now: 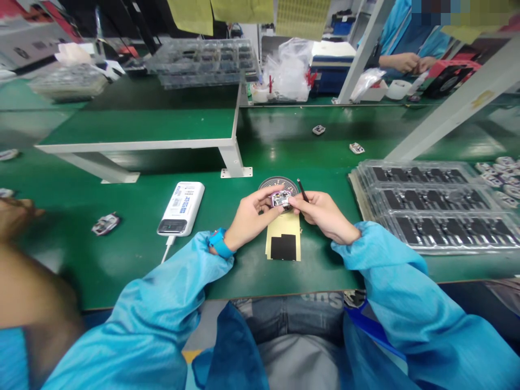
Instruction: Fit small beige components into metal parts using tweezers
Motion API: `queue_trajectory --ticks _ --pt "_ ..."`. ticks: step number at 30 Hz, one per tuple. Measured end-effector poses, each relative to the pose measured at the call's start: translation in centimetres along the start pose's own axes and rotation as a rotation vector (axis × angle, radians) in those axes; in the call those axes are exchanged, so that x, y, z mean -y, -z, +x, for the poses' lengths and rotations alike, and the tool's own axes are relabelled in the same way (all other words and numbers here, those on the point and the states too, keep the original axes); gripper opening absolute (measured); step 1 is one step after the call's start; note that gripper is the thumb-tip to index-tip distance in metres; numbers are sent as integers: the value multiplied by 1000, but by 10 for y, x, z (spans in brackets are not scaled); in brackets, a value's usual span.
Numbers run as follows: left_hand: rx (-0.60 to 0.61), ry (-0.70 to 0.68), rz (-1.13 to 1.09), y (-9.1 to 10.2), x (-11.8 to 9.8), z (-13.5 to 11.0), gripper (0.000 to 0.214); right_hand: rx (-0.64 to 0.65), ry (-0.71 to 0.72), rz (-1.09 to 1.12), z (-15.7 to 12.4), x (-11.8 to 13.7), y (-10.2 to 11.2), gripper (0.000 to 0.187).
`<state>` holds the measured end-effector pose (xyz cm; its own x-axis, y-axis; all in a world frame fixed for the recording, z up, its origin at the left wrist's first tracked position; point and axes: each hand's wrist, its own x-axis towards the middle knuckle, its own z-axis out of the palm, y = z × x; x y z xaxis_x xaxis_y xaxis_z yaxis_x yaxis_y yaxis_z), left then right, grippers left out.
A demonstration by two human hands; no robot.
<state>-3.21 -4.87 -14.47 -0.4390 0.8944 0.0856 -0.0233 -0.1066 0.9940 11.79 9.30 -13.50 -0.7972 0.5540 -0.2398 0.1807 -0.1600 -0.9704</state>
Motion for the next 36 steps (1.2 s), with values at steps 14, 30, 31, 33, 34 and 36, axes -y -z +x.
queue_trajectory --ticks 14,30,31,33,34,36 --pt "-101 -133 302 -4 3 -3 48 1 -25 50 -1 -1 -3 51" --pt "-130 -161 248 -5 5 -3 47 -71 140 1 2 -7 -7 46" --pt "-119 -103 154 -6 5 -3 51 -107 219 -14 2 -8 -8 44" --pt "-84 -1 -24 -8 4 -4 58 -138 346 -18 3 -12 -9 44" --pt "-68 32 -85 -8 3 -4 61 -130 381 -12 4 -13 -10 45" --pt "-60 56 -144 -9 3 -4 62 -106 418 -6 5 -16 -10 43"
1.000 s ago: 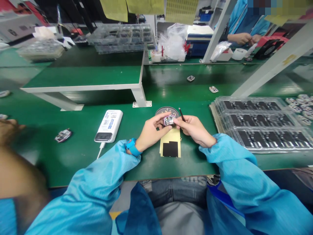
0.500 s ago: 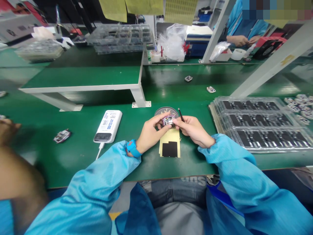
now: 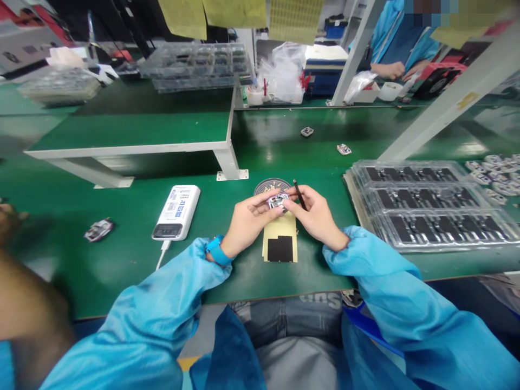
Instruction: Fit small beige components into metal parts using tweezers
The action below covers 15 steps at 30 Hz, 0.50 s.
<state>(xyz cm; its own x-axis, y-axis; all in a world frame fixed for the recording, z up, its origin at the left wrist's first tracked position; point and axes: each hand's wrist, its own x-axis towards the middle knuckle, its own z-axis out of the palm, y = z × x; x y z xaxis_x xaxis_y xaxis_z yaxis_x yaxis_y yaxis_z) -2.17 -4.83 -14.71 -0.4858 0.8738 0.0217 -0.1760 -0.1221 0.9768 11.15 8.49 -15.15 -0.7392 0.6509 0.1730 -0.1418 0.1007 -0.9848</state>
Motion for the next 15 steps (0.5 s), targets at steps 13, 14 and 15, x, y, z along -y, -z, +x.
queue_trajectory --ticks 13,14,15 --pt "34 -106 71 0 -3 0 56 35 40 6 0 1 1 47" --pt "37 -111 77 0 -3 -1 56 36 39 4 0 1 1 47" --pt "39 -114 82 -1 -4 -1 56 34 39 4 0 1 1 47"
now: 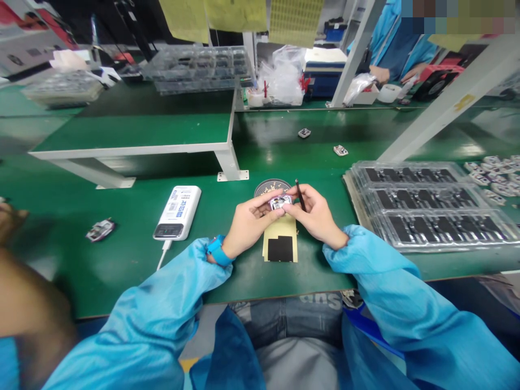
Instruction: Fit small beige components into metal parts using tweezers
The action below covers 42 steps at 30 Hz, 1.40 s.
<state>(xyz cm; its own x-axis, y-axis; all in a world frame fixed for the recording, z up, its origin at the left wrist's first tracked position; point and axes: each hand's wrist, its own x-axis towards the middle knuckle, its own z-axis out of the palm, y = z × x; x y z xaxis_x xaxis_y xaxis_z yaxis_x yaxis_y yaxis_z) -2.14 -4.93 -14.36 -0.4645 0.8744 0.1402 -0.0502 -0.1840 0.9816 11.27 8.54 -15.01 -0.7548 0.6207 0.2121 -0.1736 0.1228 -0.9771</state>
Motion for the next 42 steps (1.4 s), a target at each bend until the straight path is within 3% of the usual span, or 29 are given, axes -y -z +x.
queue_trajectory --ticks 12,19,25,29,33,38,42 --pt "23 -26 -38 -3 2 -3 47 -62 16 -20 -3 -8 -4 43" --pt "-51 -115 9 -6 8 -3 34 -30 -102 13 -3 -9 -10 46" --pt "-58 -12 117 -5 14 -4 44 -53 -95 -36 -1 -12 -9 42" --pt "-90 -42 199 -5 16 -4 41 6 -110 -35 1 -13 -10 40" --pt "-85 -48 289 -7 18 -5 43 -18 -85 -64 2 -12 -11 35" --pt "-124 -30 255 -11 15 -7 42 -57 -67 -24 1 -8 -13 34" --pt "-159 -26 211 -13 12 -7 40 -9 -42 -24 -1 -6 -13 37"
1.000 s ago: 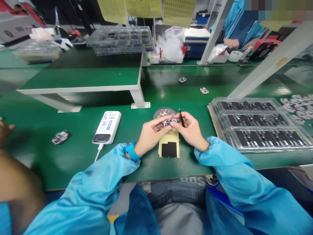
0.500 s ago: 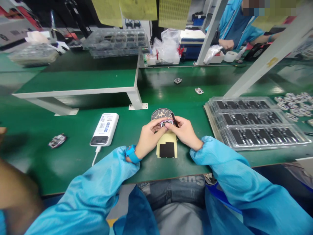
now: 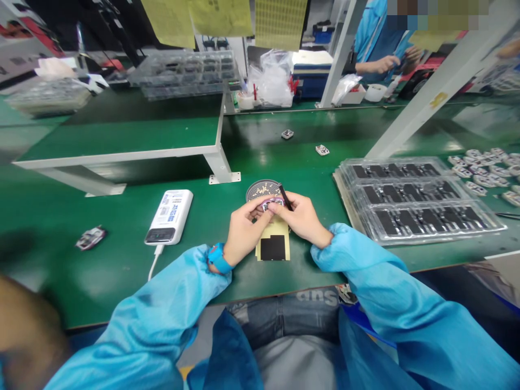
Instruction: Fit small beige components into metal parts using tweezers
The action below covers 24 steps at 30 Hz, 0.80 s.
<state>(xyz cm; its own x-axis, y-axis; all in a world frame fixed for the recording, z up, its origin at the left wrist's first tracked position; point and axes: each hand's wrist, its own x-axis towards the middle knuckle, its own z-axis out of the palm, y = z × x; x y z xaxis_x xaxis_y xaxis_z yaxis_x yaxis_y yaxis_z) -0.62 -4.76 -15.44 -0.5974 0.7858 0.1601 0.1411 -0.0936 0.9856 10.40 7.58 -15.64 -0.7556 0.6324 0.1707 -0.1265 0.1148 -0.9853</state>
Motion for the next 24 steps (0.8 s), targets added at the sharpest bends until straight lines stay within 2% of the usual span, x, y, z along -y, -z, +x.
queue_trajectory --ticks 4,12,19,22,24 --pt "-16 12 -17 0 1 -1 41 8 -15 13 1 -2 0 42" --pt "-31 -69 40 -3 5 -3 35 -21 -38 25 1 0 -1 47" --pt "-45 -84 9 -4 1 -6 33 -47 -1 1 -2 2 -5 46" --pt "-46 -71 22 -4 0 -6 34 -6 -11 -27 -1 3 -1 47" --pt "-21 -56 29 -4 1 -4 35 33 3 -128 1 4 5 45"
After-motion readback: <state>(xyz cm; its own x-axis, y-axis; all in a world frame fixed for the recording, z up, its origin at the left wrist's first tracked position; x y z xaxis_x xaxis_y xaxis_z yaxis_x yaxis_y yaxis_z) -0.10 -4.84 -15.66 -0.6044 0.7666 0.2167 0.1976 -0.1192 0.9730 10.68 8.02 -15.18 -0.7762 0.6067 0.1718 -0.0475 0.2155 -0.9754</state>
